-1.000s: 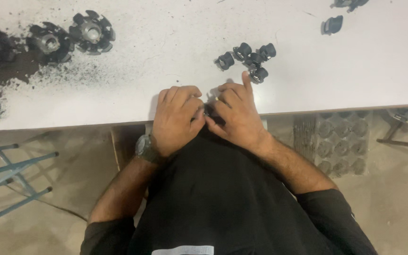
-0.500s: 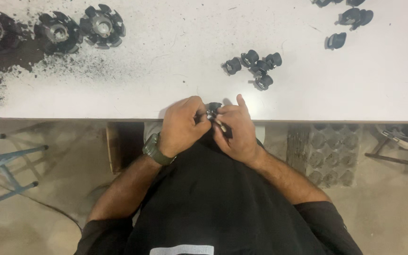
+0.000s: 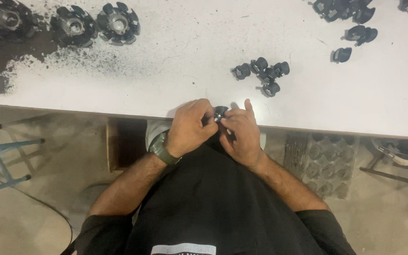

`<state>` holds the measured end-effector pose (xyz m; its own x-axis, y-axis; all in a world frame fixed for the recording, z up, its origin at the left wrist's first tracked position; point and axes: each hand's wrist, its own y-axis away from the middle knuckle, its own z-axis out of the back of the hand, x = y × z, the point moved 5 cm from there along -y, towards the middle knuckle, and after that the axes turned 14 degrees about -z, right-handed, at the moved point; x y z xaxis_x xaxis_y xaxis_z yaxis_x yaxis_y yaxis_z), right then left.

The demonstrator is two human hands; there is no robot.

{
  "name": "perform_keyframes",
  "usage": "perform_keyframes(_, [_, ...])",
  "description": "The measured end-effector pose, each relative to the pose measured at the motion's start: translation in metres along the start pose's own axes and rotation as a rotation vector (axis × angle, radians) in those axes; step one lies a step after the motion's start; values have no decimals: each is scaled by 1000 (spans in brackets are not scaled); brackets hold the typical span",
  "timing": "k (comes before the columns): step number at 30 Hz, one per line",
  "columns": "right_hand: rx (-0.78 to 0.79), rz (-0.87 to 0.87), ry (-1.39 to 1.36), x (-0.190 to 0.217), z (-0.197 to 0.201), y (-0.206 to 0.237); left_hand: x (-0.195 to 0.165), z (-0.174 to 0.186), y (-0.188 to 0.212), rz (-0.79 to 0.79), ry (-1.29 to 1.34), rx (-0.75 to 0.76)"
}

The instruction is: The person sits at a white workbench assembling black plastic hub components. They pick up a toothed plastic hub, press small black plastic caps and inserts into its center by hand, then place the finished hub in a growing row of completed assemblies on the table.

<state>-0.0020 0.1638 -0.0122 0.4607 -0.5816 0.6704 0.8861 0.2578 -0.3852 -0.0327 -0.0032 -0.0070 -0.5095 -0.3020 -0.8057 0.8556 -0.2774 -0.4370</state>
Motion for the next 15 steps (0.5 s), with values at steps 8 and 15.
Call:
perform_keyframes(8, [-263, -166, 103, -29, 53, -8, -16, -15, -31, -179, -218, 160])
perform_keyframes(15, [-392, -530, -241, -97, 74, -16, 3, -96, -129, -290, -508, 513])
